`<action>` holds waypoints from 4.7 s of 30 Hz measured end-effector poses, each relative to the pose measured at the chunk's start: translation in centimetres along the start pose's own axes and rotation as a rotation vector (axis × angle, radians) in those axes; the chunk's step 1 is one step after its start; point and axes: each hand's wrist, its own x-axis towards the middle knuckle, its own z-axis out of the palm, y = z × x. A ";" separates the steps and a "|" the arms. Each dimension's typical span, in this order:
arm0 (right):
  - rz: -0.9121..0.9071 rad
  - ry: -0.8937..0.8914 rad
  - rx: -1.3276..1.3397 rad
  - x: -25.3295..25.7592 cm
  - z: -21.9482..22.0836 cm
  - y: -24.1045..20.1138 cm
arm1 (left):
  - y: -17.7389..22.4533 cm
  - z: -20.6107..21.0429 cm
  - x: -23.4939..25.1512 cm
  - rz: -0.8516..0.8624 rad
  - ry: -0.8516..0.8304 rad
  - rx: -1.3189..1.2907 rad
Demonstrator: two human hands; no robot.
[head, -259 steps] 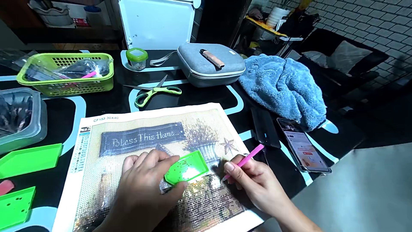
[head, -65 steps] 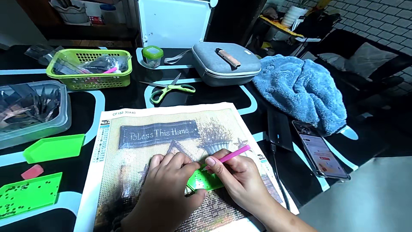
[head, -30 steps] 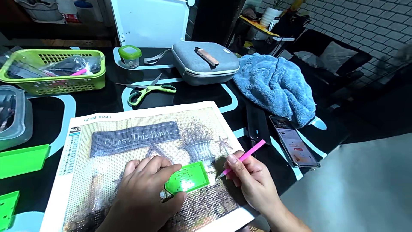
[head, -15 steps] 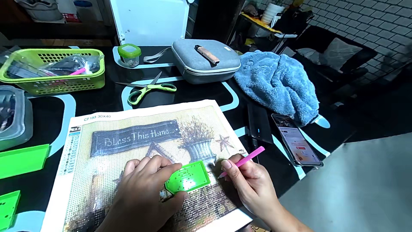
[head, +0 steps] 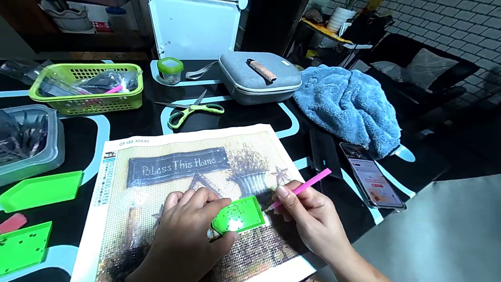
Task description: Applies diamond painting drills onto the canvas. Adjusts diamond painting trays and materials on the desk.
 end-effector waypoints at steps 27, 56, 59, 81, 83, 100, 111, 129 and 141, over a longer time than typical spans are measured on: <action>0.038 -0.007 0.071 1.2 1.2 -0.4 | 0.1 0.2 0.0 -0.003 0.009 0.019; -0.196 0.046 -0.317 -2.2 -1.0 1.3 | -0.1 0.0 0.0 0.008 -0.010 -0.023; -0.187 0.048 -0.281 -2.2 -1.0 1.5 | -0.1 -0.1 0.0 0.003 -0.012 -0.012; -0.093 -0.127 -0.157 2.2 3.4 -0.6 | 0.4 0.0 0.1 -0.008 0.014 0.013; -0.098 -0.139 -0.149 2.1 3.6 -0.4 | 0.4 0.1 0.1 -0.010 0.023 0.018; -0.194 0.028 0.092 2.3 2.4 -0.3 | 0.8 -0.3 0.1 0.088 0.038 -0.068; -0.151 -0.042 0.021 1.7 2.0 -0.3 | 0.2 -0.1 0.1 0.053 0.009 0.014; -0.148 -0.112 -0.133 1.4 3.0 0.2 | 0.3 0.0 0.1 0.036 -0.002 0.024; 0.123 0.103 0.163 0.4 -1.0 -0.1 | 0.0 0.3 0.1 0.039 0.013 0.005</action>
